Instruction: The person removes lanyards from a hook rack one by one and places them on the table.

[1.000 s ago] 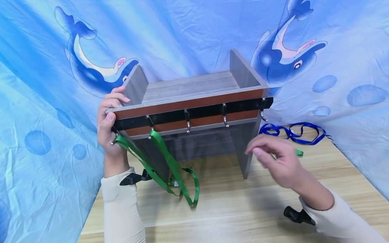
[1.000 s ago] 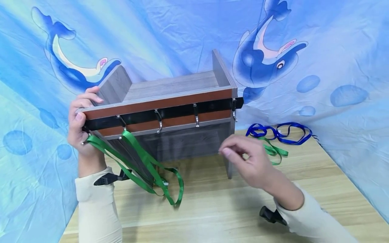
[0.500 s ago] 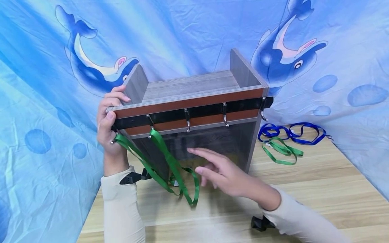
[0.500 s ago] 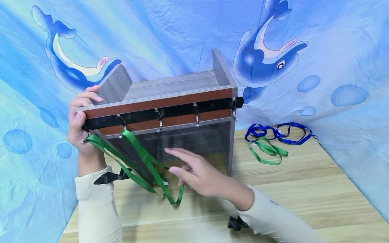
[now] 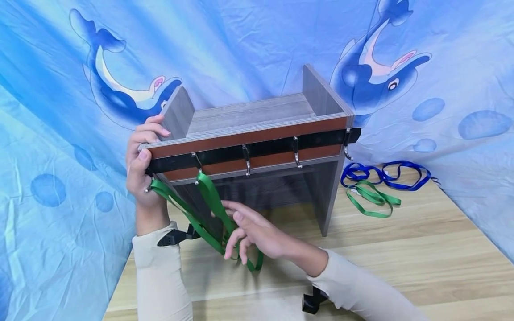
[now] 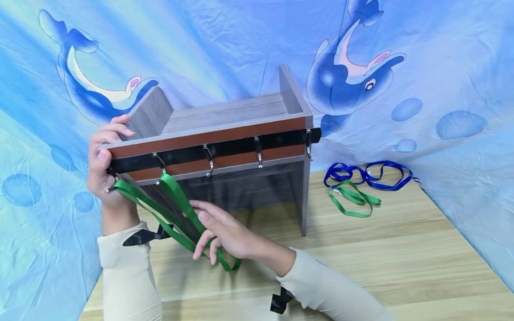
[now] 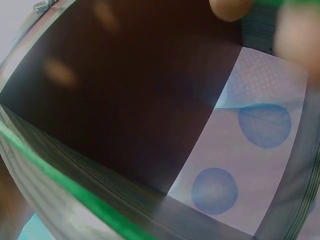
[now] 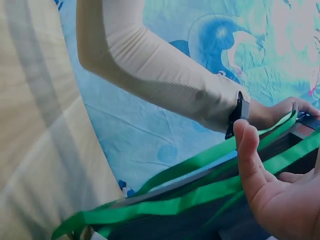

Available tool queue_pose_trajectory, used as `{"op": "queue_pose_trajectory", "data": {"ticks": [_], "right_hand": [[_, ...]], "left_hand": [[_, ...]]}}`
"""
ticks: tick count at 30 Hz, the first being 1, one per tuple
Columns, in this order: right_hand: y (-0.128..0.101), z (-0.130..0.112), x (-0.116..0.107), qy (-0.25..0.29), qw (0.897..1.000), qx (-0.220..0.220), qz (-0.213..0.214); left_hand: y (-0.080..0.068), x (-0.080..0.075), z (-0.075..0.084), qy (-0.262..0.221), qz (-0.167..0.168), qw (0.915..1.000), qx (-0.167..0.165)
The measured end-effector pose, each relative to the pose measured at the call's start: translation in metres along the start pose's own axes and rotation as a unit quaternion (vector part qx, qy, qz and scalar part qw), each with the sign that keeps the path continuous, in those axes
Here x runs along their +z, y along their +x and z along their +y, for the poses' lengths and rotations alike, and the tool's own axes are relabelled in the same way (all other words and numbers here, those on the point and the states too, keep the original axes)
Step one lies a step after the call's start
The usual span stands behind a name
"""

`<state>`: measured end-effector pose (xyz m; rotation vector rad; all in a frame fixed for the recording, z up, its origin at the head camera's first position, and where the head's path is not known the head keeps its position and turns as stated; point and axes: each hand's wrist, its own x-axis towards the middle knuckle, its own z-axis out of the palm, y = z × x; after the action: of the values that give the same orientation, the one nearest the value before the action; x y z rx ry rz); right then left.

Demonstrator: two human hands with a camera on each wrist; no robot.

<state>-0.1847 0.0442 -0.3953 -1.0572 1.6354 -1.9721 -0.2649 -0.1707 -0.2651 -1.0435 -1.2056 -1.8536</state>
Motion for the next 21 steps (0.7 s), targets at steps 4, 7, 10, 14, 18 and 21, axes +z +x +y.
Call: {"op": "queue_pose_trajectory", "data": {"ticks": [4,7,10,14,18,21], "right_hand": [[0.000,0.002,0.003,0.014,1.000,0.008,-0.012],[-0.002,0.002,0.003,0.011,1.000,0.005,-0.015],[-0.004,0.001,0.003,0.002,1.000,-0.011,-0.020],[-0.005,-0.006,0.005,-0.010,0.999,-0.034,-0.021],[-0.009,-0.017,0.012,0.005,0.999,-0.043,-0.006],[-0.014,-0.027,0.017,0.010,0.998,-0.069,0.004]], "left_hand": [[-0.001,0.000,0.000,0.000,0.001,1.0000,-0.001],[-0.001,0.001,-0.001,-0.001,0.001,1.0000,0.001],[0.000,0.002,0.000,-0.002,-0.001,1.0000,0.002],[0.000,0.003,0.001,0.002,-0.007,1.0000,0.003],[0.000,0.003,0.001,0.006,-0.009,0.9999,0.004],[0.000,0.001,0.001,0.007,-0.006,1.0000,0.004]]}}
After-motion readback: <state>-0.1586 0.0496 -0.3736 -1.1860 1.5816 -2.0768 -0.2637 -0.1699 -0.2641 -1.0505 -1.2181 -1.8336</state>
